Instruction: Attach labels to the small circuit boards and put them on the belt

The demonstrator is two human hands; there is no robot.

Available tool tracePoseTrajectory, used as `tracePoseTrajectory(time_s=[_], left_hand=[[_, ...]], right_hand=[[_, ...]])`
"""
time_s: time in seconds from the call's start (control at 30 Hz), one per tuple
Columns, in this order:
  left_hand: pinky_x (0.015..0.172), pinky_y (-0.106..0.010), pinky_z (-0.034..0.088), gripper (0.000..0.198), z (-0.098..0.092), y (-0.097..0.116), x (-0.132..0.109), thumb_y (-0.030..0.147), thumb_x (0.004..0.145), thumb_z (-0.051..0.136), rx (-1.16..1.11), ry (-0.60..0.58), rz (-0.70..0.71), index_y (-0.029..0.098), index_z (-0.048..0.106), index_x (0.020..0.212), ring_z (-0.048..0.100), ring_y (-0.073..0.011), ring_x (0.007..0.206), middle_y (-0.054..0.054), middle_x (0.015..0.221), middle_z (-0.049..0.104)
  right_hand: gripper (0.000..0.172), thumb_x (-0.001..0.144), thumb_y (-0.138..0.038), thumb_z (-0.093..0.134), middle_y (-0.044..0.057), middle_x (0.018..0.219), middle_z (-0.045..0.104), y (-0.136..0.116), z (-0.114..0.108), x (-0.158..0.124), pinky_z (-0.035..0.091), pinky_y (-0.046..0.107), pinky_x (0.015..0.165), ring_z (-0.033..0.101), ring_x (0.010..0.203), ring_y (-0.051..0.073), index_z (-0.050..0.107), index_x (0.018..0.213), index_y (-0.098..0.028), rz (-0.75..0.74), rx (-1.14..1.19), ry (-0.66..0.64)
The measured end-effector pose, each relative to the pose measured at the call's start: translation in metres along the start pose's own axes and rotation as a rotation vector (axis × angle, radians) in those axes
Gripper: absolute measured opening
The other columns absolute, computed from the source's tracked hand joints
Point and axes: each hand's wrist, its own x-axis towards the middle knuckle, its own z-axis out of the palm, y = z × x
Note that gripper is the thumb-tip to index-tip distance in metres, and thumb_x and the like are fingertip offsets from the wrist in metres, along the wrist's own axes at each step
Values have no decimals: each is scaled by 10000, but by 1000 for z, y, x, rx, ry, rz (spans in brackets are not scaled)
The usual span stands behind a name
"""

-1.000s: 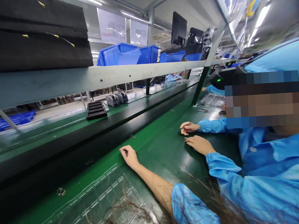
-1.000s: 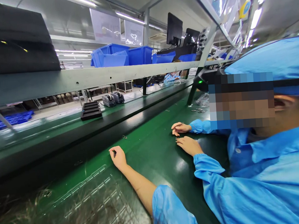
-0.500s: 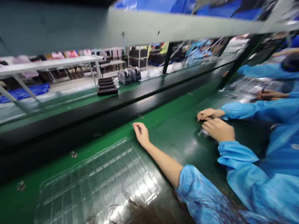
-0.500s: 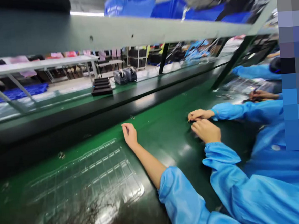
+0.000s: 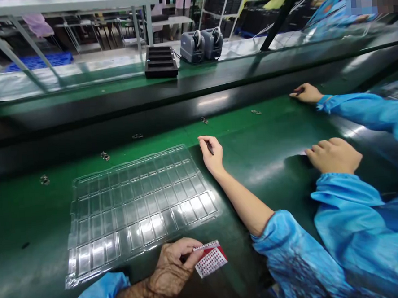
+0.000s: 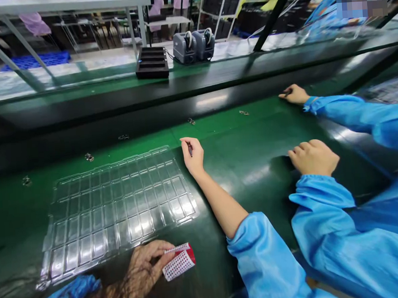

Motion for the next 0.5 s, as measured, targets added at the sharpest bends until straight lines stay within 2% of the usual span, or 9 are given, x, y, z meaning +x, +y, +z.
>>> tracePoseTrajectory(time_s=[0.27,0.5], left_hand=[[518,-98,473,198,0,2,-1,391,734,512,40,-29,-18,243,642,751,639,-95,600,56,655,673],[540,-120,471,222,-3,2,-4,395,774,477,73,-99,-20,241,635,800,630,-84,610,59,688,672]], right_hand=[[278,933,-437,584,74,975,731,-2,0,0,539,347,770,656,837,187,725,987,-203,6,-13,-7],[274,921,-435,603,75,967,727,-5,-1,0,532,349,765,651,836,193,739,965,-201,15,-15,-26]])
